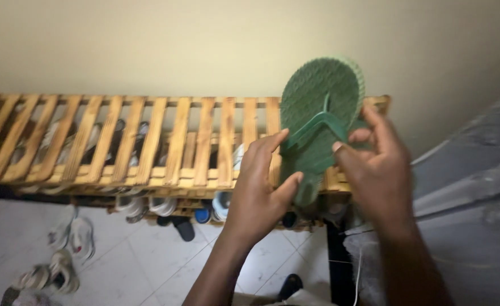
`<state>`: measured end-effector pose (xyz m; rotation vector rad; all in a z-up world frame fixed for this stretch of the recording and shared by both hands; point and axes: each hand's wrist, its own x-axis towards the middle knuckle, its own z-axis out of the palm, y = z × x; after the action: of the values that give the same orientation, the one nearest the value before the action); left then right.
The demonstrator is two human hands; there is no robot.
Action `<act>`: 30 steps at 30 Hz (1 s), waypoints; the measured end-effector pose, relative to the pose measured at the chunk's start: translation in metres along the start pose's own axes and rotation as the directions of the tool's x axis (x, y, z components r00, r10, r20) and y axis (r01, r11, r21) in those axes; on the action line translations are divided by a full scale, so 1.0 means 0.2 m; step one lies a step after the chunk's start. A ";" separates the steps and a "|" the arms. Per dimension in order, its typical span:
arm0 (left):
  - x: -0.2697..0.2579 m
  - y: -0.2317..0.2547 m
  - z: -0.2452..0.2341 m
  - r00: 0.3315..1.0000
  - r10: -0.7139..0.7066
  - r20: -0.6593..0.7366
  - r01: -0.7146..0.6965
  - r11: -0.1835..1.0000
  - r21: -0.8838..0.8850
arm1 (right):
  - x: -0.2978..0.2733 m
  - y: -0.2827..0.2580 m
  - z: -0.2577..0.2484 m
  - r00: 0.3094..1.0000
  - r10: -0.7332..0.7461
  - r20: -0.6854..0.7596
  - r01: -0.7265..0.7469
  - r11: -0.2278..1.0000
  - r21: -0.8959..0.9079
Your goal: The person removes various pairs of shoes and flip-flops from a wooden rack and places them on the tiled floor. They handle each item individually, turning them over to inspect the soles and interiors before setting them down.
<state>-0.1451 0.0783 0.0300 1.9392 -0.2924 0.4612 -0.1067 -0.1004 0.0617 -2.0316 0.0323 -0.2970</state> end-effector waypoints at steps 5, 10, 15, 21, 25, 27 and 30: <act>-0.13 -0.02 -0.32 0.999 0.016 -0.047 -0.017 1.000 -0.023 | -0.10 -0.18 0.16 0.945 -0.325 0.046 0.327 0.918 -0.226; -0.25 -0.05 -0.65 0.969 0.043 -0.243 -0.049 0.999 -0.017 | -0.28 -0.48 0.40 0.934 -0.337 0.120 0.345 0.937 -0.058; -0.41 -0.13 -1.04 0.939 0.061 -0.338 -0.046 0.998 0.052 | -0.47 -0.74 0.71 0.902 -0.349 0.255 0.354 0.935 0.026; -0.69 -0.14 -1.44 0.890 -0.059 -0.452 0.071 0.997 0.010 | -0.71 -0.92 1.08 0.815 -0.422 0.398 0.325 0.900 0.290; -0.89 -0.16 -1.66 0.839 -0.082 -0.538 0.094 0.996 -0.004 | -0.89 -1.02 1.30 0.762 -0.425 0.488 0.295 0.900 0.322; -0.97 -0.16 -1.76 0.808 -0.153 -0.569 0.161 0.986 -0.037 | -0.96 -1.06 1.40 0.733 -0.440 0.519 0.299 0.893 0.336; -1.09 -0.16 -1.88 0.765 -0.157 -0.624 0.185 0.983 -0.021 | -1.05 -1.12 1.54 0.683 -0.471 0.558 0.287 0.876 0.388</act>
<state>-0.3964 0.4347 0.0412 1.7162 0.3306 0.9600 -0.2656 0.3043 0.0849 -1.7476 -0.8406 0.1523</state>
